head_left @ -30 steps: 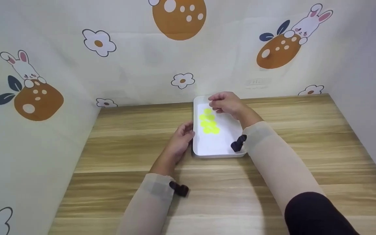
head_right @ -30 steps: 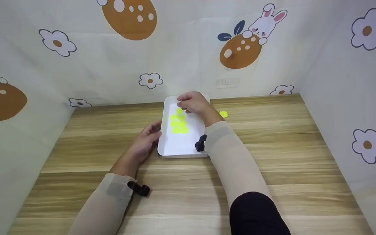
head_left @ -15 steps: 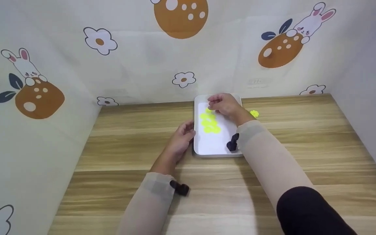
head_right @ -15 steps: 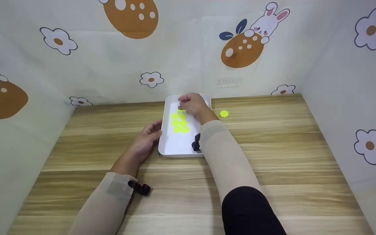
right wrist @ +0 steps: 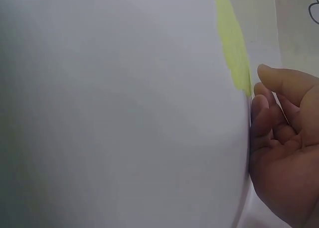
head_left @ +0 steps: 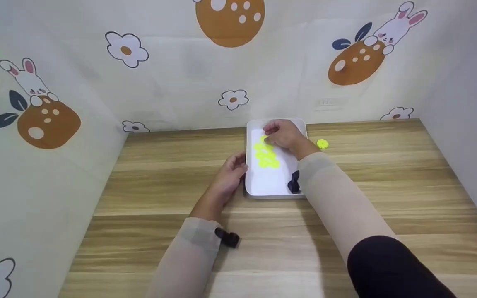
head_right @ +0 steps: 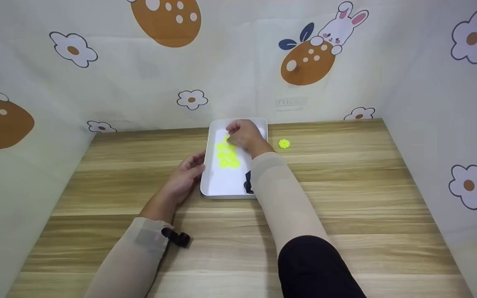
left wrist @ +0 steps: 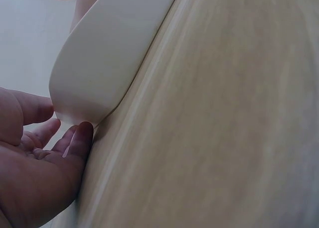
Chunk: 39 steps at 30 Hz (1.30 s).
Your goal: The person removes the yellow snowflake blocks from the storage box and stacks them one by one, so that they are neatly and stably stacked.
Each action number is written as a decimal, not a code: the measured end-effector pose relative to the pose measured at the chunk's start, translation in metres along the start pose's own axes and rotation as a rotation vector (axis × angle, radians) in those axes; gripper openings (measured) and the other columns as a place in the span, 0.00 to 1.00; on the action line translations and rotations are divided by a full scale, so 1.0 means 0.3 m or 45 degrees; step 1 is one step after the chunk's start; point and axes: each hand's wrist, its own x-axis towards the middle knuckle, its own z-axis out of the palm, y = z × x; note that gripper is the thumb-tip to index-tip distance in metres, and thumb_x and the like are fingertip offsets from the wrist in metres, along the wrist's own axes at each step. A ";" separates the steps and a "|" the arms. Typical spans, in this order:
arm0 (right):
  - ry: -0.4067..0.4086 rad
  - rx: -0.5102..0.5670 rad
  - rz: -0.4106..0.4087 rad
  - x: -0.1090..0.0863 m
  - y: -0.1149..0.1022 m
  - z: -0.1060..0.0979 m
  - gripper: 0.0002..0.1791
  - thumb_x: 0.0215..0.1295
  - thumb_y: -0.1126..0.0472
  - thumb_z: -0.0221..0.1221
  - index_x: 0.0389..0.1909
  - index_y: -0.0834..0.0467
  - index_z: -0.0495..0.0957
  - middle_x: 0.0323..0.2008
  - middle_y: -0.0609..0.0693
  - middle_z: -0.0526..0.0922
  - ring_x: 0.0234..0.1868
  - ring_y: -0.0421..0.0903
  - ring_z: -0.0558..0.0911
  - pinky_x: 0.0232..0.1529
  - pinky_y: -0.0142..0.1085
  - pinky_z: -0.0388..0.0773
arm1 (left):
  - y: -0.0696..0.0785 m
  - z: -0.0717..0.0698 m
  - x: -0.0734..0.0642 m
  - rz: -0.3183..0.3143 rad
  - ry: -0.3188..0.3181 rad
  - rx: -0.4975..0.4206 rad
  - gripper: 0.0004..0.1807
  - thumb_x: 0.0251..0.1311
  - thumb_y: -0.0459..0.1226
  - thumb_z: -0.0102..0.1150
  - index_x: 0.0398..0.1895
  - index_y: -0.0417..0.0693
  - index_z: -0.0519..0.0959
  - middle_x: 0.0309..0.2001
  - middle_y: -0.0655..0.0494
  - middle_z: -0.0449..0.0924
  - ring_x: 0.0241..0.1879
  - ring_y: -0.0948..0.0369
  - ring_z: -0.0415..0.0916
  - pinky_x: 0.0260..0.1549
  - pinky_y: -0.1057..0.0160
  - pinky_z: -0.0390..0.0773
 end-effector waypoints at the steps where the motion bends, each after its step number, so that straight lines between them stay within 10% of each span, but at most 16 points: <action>1: -0.003 -0.010 0.004 0.001 0.000 0.000 0.21 0.63 0.70 0.69 0.57 0.60 0.84 0.56 0.56 0.86 0.57 0.50 0.81 0.65 0.39 0.79 | 0.000 0.000 0.000 0.005 0.001 -0.004 0.29 0.79 0.29 0.48 0.81 0.37 0.61 0.80 0.38 0.64 0.80 0.46 0.64 0.82 0.49 0.66; 23: -0.003 -0.182 -0.033 -0.002 -0.002 0.015 0.19 0.62 0.70 0.68 0.55 0.59 0.86 0.51 0.54 0.84 0.54 0.50 0.78 0.64 0.41 0.78 | -0.005 -0.001 -0.005 -0.006 0.012 0.025 0.28 0.79 0.30 0.48 0.80 0.37 0.63 0.79 0.39 0.66 0.80 0.46 0.64 0.82 0.49 0.65; 39: 0.125 -0.038 -0.023 0.008 0.004 0.003 0.17 0.64 0.71 0.63 0.53 0.58 0.85 0.46 0.51 0.80 0.50 0.49 0.77 0.53 0.36 0.78 | 0.003 0.001 -0.002 -0.009 0.021 0.007 0.29 0.79 0.30 0.48 0.80 0.36 0.62 0.80 0.38 0.65 0.80 0.46 0.64 0.83 0.49 0.64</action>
